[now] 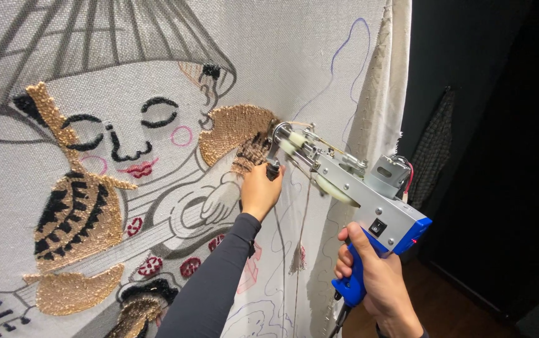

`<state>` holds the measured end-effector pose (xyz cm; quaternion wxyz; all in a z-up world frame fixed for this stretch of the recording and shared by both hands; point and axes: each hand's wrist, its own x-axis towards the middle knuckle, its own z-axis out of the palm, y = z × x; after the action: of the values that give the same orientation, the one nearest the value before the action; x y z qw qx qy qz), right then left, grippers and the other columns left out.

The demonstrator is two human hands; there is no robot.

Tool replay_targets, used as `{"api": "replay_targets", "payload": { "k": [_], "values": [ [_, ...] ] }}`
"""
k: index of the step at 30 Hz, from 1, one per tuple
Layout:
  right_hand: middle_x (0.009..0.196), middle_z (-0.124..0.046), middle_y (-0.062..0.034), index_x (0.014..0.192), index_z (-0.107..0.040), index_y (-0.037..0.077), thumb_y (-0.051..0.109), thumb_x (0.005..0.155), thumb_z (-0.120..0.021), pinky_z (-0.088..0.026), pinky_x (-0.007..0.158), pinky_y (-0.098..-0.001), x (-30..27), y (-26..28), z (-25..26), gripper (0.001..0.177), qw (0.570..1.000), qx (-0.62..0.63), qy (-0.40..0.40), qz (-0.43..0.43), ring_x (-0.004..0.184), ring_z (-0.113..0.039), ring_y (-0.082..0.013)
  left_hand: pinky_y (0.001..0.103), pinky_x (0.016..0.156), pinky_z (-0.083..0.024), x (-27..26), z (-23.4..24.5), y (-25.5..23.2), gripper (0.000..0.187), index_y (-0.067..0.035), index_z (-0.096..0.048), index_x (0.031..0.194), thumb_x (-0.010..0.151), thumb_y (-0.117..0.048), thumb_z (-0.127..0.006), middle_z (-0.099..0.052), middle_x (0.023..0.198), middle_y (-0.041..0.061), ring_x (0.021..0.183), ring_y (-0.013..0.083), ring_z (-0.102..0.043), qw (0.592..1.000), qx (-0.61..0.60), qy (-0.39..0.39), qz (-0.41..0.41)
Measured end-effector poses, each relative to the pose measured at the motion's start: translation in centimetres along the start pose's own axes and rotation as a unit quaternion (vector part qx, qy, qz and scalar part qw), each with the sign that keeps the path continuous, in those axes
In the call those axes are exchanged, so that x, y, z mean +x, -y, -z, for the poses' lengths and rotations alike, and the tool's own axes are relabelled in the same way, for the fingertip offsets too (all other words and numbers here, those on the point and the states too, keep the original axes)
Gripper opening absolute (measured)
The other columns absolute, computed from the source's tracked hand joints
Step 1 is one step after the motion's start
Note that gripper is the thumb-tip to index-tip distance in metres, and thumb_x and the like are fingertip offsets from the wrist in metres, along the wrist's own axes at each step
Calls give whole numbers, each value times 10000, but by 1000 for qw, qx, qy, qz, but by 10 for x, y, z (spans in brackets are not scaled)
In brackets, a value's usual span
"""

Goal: The person uses a tufting gun to create a patterned rug on a stretched canvas.

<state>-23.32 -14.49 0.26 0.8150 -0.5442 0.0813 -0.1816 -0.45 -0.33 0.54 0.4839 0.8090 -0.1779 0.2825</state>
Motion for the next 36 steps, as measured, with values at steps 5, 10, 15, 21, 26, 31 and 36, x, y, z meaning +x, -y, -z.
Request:
{"api": "replay_targets", "payload": {
  "k": [5,10,15,21,26,31,36],
  "values": [
    [580,-469,-45,957,-656,1,383,895,-672,-458,492,-334,-4,8,-10,387,1000,1,-6,-9,486,-488,-154,491,663,-544,4,3,-4,371,-48,-719,833,913,-409,-691,-718,757,185,763,416,-696,1000,-2,4,9],
    [587,-468,-51,961,-637,-10,369,914,-670,-443,492,-341,2,-1,-4,384,1000,11,-5,-4,489,-475,-161,489,665,-544,8,-2,4,374,-49,-720,833,908,-415,-696,-720,757,182,758,412,-697,1000,-5,3,-2],
    [585,-468,-55,947,-615,-16,355,930,-670,-453,495,-345,4,5,-3,376,1000,2,7,3,489,-485,-167,487,659,-539,9,-3,0,392,-32,-702,810,910,-411,-712,-714,751,183,755,411,-698,1000,-1,-16,-17],
    [575,-479,-62,952,-643,-23,347,904,-678,-459,489,-358,3,7,-5,375,1000,-14,-6,3,479,-489,-172,482,650,-530,11,0,-6,344,-58,-717,842,912,-394,-697,-715,744,169,743,403,-694,1000,2,-9,-16],
    [575,-473,-52,956,-638,-22,359,915,-672,-458,495,-350,5,9,-3,385,1000,2,7,-1,485,-485,-166,476,643,-533,11,2,-11,354,-52,-717,841,931,-393,-680,-711,743,168,740,397,-693,1000,-10,-1,-11],
    [584,-473,-49,936,-604,-29,357,927,-680,-461,500,-347,8,7,2,393,999,17,28,10,491,-491,-169,468,646,-535,14,-3,-8,374,-49,-727,827,921,-409,-690,-717,732,161,719,388,-700,1000,2,2,-1],
    [586,-456,-50,1057,-666,-56,385,915,-652,-444,503,-338,9,11,9,463,1000,-3,10,-17,499,-469,-157,423,613,-540,15,-6,-5,347,-46,-780,869,902,-390,-739,-737,738,161,691,342,-719,1000,-5,3,-23]
  ]
}}
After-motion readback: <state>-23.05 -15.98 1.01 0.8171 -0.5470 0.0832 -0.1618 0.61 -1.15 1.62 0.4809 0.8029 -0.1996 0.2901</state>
